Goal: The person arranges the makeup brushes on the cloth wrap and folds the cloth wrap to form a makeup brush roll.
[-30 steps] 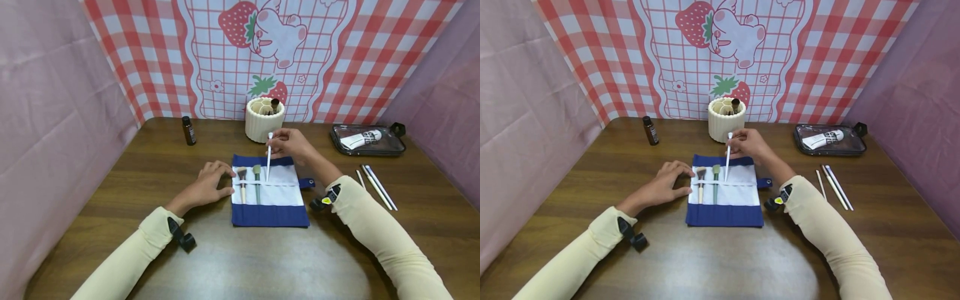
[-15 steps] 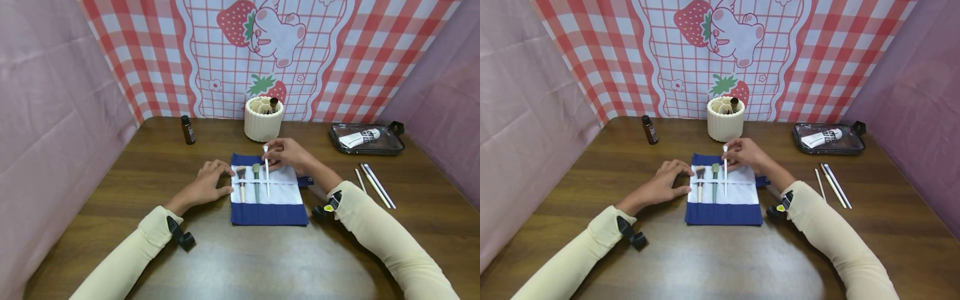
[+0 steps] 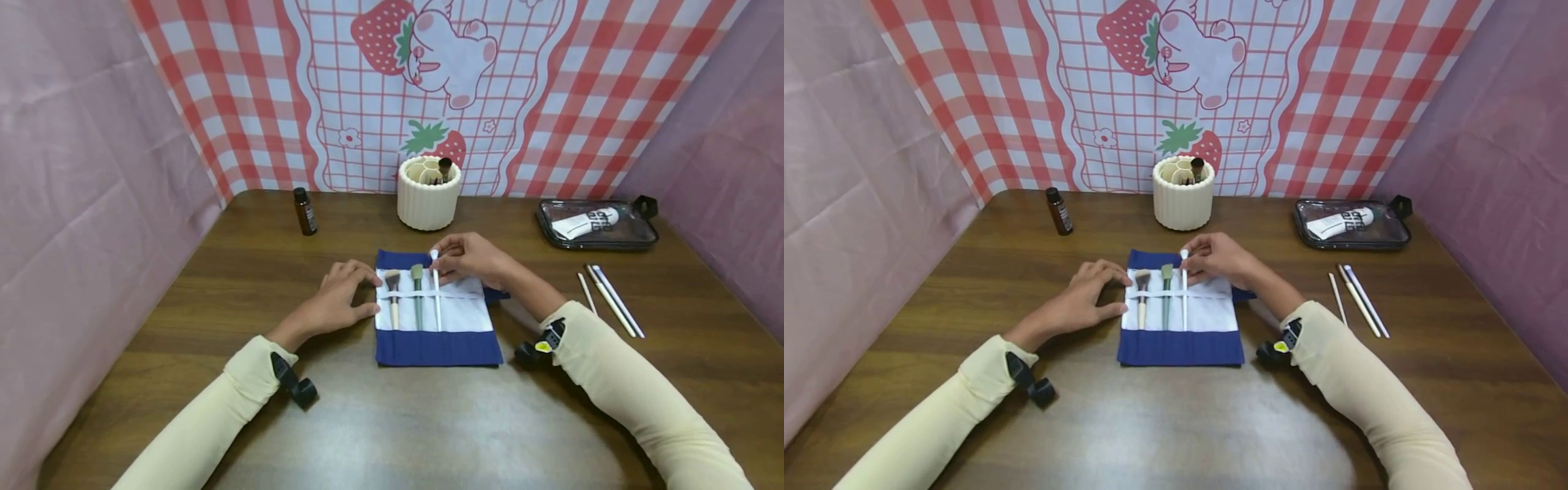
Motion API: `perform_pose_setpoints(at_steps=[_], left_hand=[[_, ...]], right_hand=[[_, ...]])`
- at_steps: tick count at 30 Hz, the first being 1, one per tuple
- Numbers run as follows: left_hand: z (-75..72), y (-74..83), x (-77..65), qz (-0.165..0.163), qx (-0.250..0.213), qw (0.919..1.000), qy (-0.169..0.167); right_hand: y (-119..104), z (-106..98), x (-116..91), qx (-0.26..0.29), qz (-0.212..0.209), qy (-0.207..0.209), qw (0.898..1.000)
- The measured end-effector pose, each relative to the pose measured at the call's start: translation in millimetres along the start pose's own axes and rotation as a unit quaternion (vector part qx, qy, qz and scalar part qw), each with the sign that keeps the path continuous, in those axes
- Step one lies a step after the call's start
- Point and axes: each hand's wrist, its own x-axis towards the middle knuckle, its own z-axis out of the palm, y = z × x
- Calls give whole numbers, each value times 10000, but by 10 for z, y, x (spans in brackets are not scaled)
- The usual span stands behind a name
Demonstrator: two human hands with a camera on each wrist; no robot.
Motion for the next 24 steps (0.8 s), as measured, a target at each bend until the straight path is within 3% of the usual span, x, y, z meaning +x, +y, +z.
perform_pose_setpoints(at_steps=[8, 15, 21, 24], left_hand=[[9, -9, -9, -16, -8, 10000, -10], [7, 5, -16, -42, -16, 10000, -15], [12, 5, -16, -43, -21, 10000, -19], [13, 3, -11, -16, -37, 10000, -22]], right_hand=[[26, -23, -41, -1533, -90, -281, 9877], [15, -33, -82, -2077, -63, -454, 9771], [-69, -92, -190, -2655, -437, -169, 9630], [-137, -151, -294, -3163, -567, 138, 9469]])
